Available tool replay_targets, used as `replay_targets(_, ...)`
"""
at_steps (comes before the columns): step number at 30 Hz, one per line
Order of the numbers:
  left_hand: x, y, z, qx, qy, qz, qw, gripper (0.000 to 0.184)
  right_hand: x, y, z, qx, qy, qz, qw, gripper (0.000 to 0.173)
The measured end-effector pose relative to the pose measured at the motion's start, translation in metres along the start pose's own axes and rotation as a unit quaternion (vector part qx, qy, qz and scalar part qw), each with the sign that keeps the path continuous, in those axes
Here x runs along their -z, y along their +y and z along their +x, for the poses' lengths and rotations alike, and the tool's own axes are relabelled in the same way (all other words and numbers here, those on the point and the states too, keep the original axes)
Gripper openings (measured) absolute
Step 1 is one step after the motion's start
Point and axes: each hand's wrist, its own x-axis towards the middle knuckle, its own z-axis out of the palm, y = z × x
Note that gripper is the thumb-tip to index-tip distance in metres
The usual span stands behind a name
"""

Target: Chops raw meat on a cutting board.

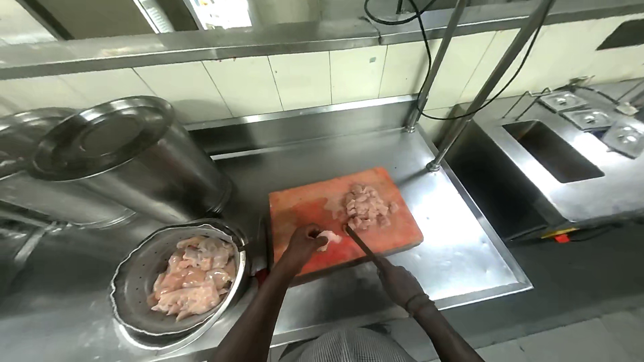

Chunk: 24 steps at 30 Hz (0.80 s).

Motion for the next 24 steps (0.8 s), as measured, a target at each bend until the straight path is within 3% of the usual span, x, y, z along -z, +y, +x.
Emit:
replay_targets(4,0.014,-0.048,0.005,0.016,0.001,0.175,0.984,0.031,0.008,-0.02,0.008,-0.043,0.041,-0.019,0.998,0.036)
replay_targets(8,0.017,-0.063,-0.021,0.008,0.05,0.251,0.967,0.026,0.0,-0.027,-0.003,0.011,0.039,0.018,0.999,0.033)
replay_targets(11,0.011,-0.079,-0.011,-0.092,0.09,0.302,0.945,0.027,-0.011,-0.038,-0.011,0.037,0.009,-0.001,0.999,0.037)
replay_targets(13,0.001,-0.096,0.0,-0.2,0.104,0.292,0.929,0.03,-0.016,-0.048,-0.013,0.036,-0.018,-0.031,0.999,0.034)
replay_targets(15,-0.008,-0.105,0.007,-0.243,0.115,0.276,0.923,0.029,-0.021,-0.058,-0.015,0.026,-0.037,-0.058,0.997,0.034)
replay_targets(24,-0.015,-0.126,0.025,-0.299,0.152,0.257,0.907,0.014,-0.032,-0.102,0.001,0.011,-0.04,-0.154,0.987,0.037)
